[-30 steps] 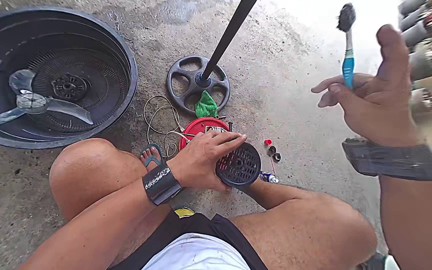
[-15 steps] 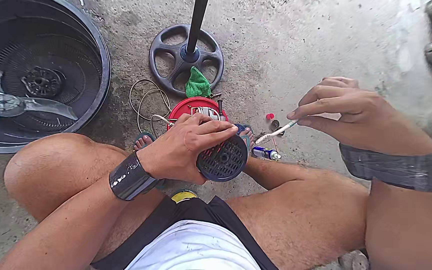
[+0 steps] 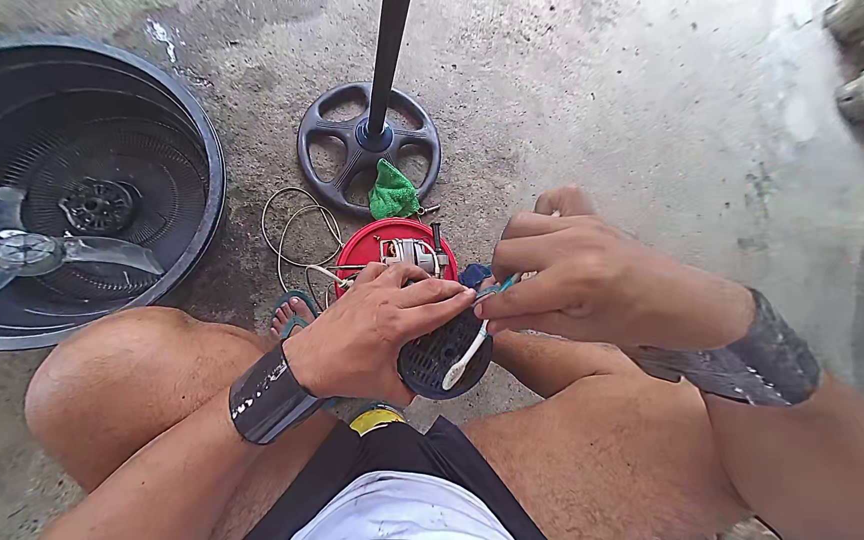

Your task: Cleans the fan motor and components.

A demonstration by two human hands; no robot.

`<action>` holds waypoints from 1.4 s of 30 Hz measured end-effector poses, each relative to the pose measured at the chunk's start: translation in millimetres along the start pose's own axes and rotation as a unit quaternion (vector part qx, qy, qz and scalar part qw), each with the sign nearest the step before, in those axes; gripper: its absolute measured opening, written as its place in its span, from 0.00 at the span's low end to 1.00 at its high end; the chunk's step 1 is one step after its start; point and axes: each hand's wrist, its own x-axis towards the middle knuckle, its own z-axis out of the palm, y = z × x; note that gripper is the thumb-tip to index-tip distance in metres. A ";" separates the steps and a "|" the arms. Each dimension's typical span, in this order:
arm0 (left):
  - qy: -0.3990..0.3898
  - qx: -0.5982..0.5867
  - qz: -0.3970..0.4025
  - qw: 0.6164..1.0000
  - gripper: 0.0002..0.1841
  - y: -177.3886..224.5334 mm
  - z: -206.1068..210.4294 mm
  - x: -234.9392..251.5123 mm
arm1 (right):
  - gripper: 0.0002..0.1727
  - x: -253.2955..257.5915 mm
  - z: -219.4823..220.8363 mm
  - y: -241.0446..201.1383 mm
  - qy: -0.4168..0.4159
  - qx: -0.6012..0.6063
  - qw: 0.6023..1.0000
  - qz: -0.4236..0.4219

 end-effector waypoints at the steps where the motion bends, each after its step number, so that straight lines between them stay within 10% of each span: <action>1: 0.000 -0.003 -0.003 1.000 0.58 1.0 1.1 -0.6 | 0.09 -3.4 -3.6 5.3 0.006 -0.002 1.000 0.010; 42: 0.058 0.007 -0.061 0.996 0.58 -4.1 -0.6 -1.5 | 0.13 -37.5 -8.8 22.3 0.065 -0.013 0.993 0.099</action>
